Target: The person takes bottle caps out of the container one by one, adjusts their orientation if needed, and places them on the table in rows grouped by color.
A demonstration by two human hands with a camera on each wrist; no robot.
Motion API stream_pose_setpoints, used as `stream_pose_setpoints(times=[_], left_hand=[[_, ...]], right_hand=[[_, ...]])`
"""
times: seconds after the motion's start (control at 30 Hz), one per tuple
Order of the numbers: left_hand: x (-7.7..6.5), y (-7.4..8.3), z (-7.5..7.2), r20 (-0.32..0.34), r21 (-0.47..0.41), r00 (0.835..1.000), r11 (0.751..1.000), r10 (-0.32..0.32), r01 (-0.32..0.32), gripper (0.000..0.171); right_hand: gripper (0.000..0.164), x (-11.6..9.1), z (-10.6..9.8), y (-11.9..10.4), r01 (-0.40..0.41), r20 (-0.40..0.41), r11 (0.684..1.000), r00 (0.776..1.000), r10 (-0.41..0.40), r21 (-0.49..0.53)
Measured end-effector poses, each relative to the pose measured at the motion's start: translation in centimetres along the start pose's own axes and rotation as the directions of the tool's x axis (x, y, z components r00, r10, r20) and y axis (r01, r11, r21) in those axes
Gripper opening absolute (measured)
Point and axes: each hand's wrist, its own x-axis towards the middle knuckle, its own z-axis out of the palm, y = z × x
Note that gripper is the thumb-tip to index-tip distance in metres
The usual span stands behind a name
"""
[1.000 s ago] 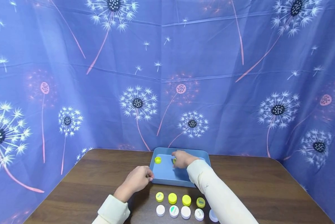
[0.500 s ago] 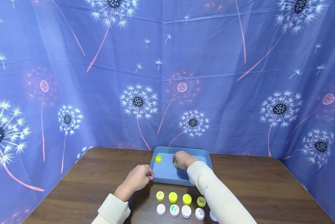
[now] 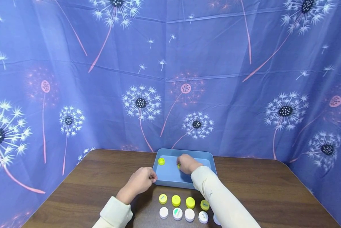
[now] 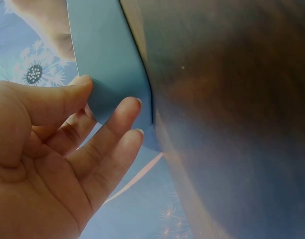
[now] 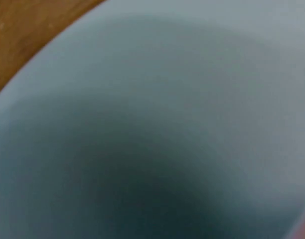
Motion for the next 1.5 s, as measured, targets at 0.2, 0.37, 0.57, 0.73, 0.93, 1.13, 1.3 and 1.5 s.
stream_pose_setpoints(times=[0.2, 0.37, 0.57, 0.73, 0.93, 1.13, 1.3, 1.5], left_hand=[[0.1, 0.0, -0.1, -0.006, 0.003, 1.0, 1.0, 0.003, -0.003, 0.01], [0.2, 0.1, -0.2, -0.012, 0.006, 1.0, 1.0, 0.005, -0.005, 0.011], [0.4, 0.3, -0.2, -0.013, 0.011, 1.0, 1.0, 0.01, -0.01, 0.011], [0.5, 0.5, -0.1, -0.012, 0.009, 1.0, 1.0, 0.007, -0.006, 0.01], [0.6, 0.6, 0.2, -0.006, 0.003, 1.0, 1.0, 0.002, -0.002, 0.011], [0.6, 0.9, 0.0, -0.008, 0.001, 1.0, 1.0, 0.001, -0.001, 0.011], [0.7, 1.0, 0.0, -0.007, 0.001, 1.0, 1.0, -0.003, 0.003, 0.01], [0.0, 0.1, 0.3, -0.012, 0.003, 1.0, 1.0, -0.006, 0.006, 0.01]], right_hand=[[0.018, 0.0, 0.0, 0.1, -0.011, -0.01, 1.0, 1.0, 0.011, 0.013], [0.018, 0.0, -0.1, 0.1, -0.013, -0.017, 1.0, 1.0, 0.014, 0.021], [0.017, -0.1, -0.3, 0.1, -0.034, -0.02, 0.998, 0.999, 0.035, 0.044], [0.016, -0.4, -0.5, 0.3, -0.034, -0.028, 0.998, 0.999, 0.036, 0.052], [0.016, -0.7, -0.6, 0.6, -0.034, -0.025, 0.996, 0.999, 0.037, 0.081], [0.014, -0.8, -0.7, 0.6, -0.041, -0.031, 0.996, 0.999, 0.043, 0.08], [0.014, -0.9, -0.9, 0.5, -0.057, -0.019, 0.994, 0.998, 0.059, 0.096], [0.017, -0.8, -0.4, -0.2, 0.004, -0.055, 0.988, 0.998, 0.005, 0.153]])
